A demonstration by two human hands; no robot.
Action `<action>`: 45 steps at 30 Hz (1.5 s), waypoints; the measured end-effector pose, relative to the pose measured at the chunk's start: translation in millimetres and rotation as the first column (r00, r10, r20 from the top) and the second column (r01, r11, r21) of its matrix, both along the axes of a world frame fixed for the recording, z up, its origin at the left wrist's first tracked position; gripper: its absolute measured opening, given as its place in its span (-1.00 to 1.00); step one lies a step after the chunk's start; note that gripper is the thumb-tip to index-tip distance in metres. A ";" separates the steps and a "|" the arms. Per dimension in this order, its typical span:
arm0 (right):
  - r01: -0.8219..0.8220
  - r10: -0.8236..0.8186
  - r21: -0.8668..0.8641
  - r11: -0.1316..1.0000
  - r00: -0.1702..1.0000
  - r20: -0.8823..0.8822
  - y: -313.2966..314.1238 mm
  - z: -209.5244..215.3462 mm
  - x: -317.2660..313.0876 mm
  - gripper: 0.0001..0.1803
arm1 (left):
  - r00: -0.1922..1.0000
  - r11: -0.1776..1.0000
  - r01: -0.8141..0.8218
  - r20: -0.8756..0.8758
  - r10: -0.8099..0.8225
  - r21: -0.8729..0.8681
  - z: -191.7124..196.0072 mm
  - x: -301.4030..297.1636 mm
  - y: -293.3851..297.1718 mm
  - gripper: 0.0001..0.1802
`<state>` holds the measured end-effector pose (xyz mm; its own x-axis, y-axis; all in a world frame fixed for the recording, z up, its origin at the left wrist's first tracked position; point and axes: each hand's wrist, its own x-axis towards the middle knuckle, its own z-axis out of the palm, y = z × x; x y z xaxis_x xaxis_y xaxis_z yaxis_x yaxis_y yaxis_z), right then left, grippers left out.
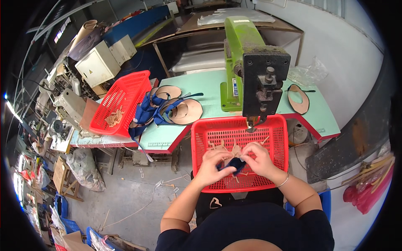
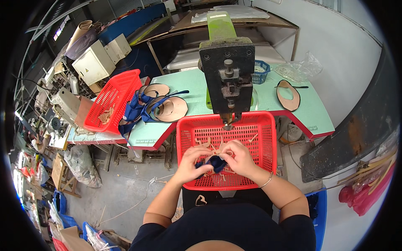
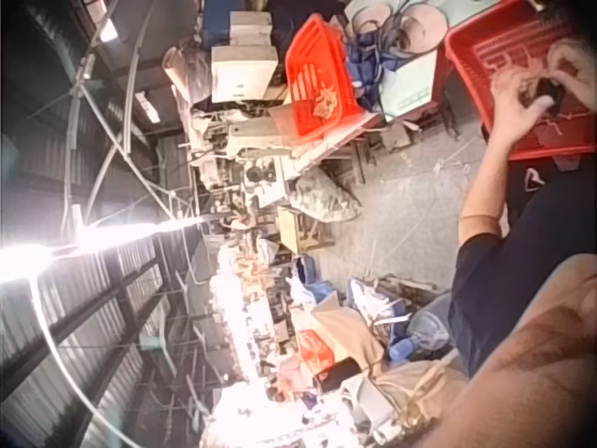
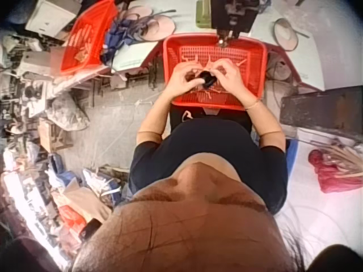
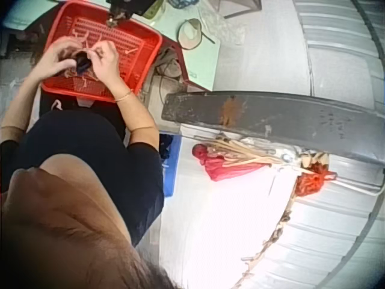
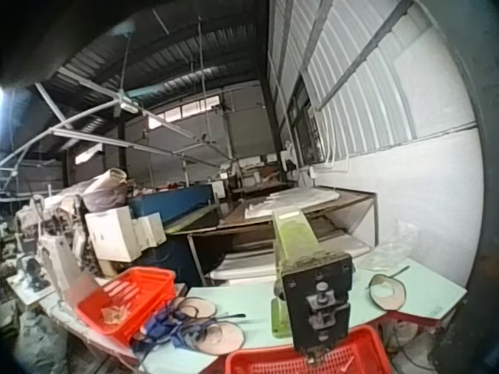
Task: The person assembles blue sandals by attaching beige insoles to the straps using a green manual press machine. They pick up each sandal, align the insole, and press it into place, then place the finished sandal into a red basket.
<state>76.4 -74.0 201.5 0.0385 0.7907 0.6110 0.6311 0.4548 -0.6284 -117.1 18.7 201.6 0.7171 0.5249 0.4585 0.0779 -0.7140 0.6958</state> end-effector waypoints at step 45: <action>-0.023 -0.081 -0.105 0.994 0.481 -0.873 -1.2 0.3 19.9 -0.90 | 0.977 0.979 0.161 0.123 -0.176 0.124 -26.3 61.1 -25.0 -0.24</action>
<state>96.3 -75.2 201.8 0.5356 0.8263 0.1742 -0.2579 0.3565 -0.8980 -55.9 -6.3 175.3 0.7193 0.3416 0.6049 -0.1379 -0.7833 0.6062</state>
